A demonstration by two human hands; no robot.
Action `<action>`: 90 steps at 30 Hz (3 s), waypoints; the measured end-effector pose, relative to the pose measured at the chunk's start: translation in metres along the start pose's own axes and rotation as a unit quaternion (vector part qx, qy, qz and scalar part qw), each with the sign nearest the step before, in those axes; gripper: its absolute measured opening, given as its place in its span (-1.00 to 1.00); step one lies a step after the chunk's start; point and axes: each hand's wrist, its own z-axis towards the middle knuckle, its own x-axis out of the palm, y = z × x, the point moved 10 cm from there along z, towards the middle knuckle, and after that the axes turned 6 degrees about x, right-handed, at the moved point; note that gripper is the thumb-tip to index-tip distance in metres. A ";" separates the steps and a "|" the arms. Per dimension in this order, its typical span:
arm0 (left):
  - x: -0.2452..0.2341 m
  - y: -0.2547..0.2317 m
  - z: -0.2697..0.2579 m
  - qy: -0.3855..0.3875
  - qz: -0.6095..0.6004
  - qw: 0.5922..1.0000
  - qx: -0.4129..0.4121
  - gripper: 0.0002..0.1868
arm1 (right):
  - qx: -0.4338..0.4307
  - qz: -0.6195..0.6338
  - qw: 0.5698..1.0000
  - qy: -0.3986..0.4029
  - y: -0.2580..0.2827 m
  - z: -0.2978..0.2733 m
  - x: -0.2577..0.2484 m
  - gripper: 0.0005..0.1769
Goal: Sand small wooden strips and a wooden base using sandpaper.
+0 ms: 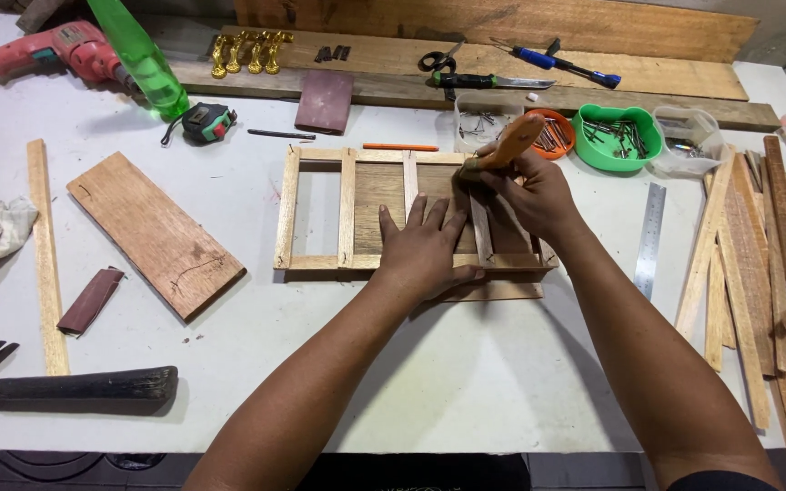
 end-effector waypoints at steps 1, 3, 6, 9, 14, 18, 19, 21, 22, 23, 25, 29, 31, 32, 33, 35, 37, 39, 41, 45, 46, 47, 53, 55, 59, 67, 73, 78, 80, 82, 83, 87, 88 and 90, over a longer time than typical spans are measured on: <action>0.003 0.000 0.001 0.000 -0.001 1.000 0.001 0.11 | 0.001 -0.001 1.000 0.000 0.007 -0.007 -0.004 -0.69; 0.005 0.002 0.001 -0.006 0.009 1.000 0.004 0.12 | 0.122 0.002 0.991 0.054 0.000 -0.020 0.001 -0.65; 0.004 0.002 0.000 -0.002 -0.001 1.000 -0.003 0.06 | 0.138 0.046 0.987 0.071 0.010 -0.030 -0.015 -0.66; -0.005 0.001 -0.007 0.016 -0.018 1.000 -0.002 0.07 | 0.112 0.017 0.993 0.005 0.029 -0.028 -0.035 -0.65; -0.015 0.029 -0.030 -0.058 0.068 0.996 0.012 0.28 | 0.031 0.057 0.998 0.009 0.058 -0.015 -0.014 -0.68; -0.025 0.054 -0.059 -0.020 0.049 0.998 -0.018 0.15 | 0.097 0.085 0.985 0.116 0.039 -0.003 0.041 -0.68; -0.025 0.056 -0.062 -0.021 0.050 0.998 -0.021 0.15 | 0.095 0.086 0.985 0.119 0.037 0.001 0.048 -0.68; -0.038 0.053 -0.066 -0.084 0.043 0.996 -0.001 0.01 | 0.100 0.090 0.978 0.162 0.031 0.008 0.068 -0.65; -0.035 0.054 -0.067 -0.083 0.042 0.996 -0.003 0.01 | 0.101 0.091 0.977 0.163 0.037 0.010 0.071 -0.65; -0.038 0.054 -0.069 -0.110 0.043 0.993 -0.005 -0.07 | 0.134 0.049 0.978 0.155 0.035 0.012 0.073 -0.67; -0.040 0.055 -0.070 -0.140 0.045 0.989 -0.008 -0.15 | 0.163 0.005 0.976 0.146 0.039 0.021 0.075 -0.68; -0.034 0.055 -0.070 -0.213 0.029 0.977 0.012 -0.29 | 0.142 -0.043 0.981 0.126 0.038 0.042 0.072 -0.70; -0.035 0.050 -0.072 -0.256 0.039 0.965 0.039 -0.32 | 0.126 -0.008 0.984 0.125 0.032 0.053 0.073 -0.71; -0.032 0.048 -0.071 -0.246 0.035 0.967 0.050 -0.40 | 0.080 -0.023 0.993 0.080 0.038 0.059 0.065 -0.70; -0.029 0.046 -0.071 -0.236 0.032 0.969 0.060 -0.47 | 0.034 -0.037 0.998 0.036 0.044 0.063 0.058 -0.69; -0.035 0.046 -0.073 -0.217 0.026 0.974 0.058 -0.49 | -0.044 -0.042 0.998 0.014 0.053 0.062 0.056 -0.74; -0.037 0.045 -0.073 -0.198 0.019 0.978 0.058 -0.51 | -0.121 -0.048 0.991 -0.008 0.067 0.052 0.054 -0.78; -0.031 0.048 -0.070 -0.154 0.013 0.987 0.040 -0.61 | -0.034 -0.036 0.998 0.025 0.055 0.045 0.059 -0.77; -0.032 0.047 -0.070 -0.165 0.017 0.985 0.041 -0.62 | -0.023 -0.041 0.998 0.045 0.052 0.030 0.061 -0.75; -0.033 0.047 -0.070 -0.172 0.019 0.984 0.043 -0.67 | 0.064 0.090 0.983 0.148 0.020 -0.001 0.071 -0.69; -0.033 0.047 -0.069 -0.172 0.019 0.984 0.045 -0.67 | 0.064 0.089 0.983 0.146 0.032 -0.008 0.066 -0.69; -0.030 0.048 -0.067 -0.156 0.028 0.987 0.036 -0.68 | 0.089 0.088 0.980 0.158 0.040 -0.016 0.064 -0.67; -0.031 0.049 -0.067 -0.145 0.017 0.989 0.025 -0.67 | 0.141 0.040 0.983 0.109 0.032 -0.001 0.048 -0.64; -0.034 0.048 -0.068 -0.155 0.014 0.987 0.028 -0.68 | 0.128 0.088 0.982 0.110 0.033 0.013 0.056 -0.65; -0.032 0.048 -0.065 -0.139 0.023 0.990 0.023 -0.68 | 0.054 0.011 0.996 0.072 0.041 0.043 0.068 -0.72; -0.031 0.049 -0.066 -0.146 0.008 0.989 0.033 -0.71 | 0.002 -0.080 0.996 0.030 0.058 0.031 0.065 -0.73; -0.038 0.046 -0.069 -0.173 0.021 0.984 0.043 -0.69 | 0.077 0.103 0.981 0.145 0.032 -0.007 0.064 -0.74; -0.033 0.044 -0.070 -0.161 0.029 0.986 0.040 -0.68 | 0.097 0.064 0.989 0.086 0.053 -0.006 0.040 -0.66; -0.034 0.043 -0.071 -0.166 0.025 0.985 0.041 -0.68 | 0.110 0.047 0.987 0.103 0.044 0.001 0.051 -0.67; -0.035 0.043 -0.072 -0.171 0.020 0.984 0.041 -0.69 | 0.124 0.031 0.984 0.123 0.033 0.010 0.064 -0.68; -0.034 0.044 -0.071 -0.162 0.020 0.986 0.035 -0.69 | 0.108 0.019 0.987 0.114 0.031 0.017 0.067 -0.67; -0.034 0.043 -0.072 -0.169 0.030 0.984 0.039 -0.68 | 0.070 -0.081 0.994 0.011 0.054 0.037 0.057 -0.66; -0.033 0.043 -0.072 -0.169 0.031 0.984 0.037 -0.68 | 0.069 -0.081 0.994 0.012 0.058 0.040 0.058 -0.66; -0.032 0.044 -0.072 -0.168 0.029 0.985 0.031 -0.66 | -0.033 -0.164 0.984 -0.060 0.088 0.044 0.049 -0.63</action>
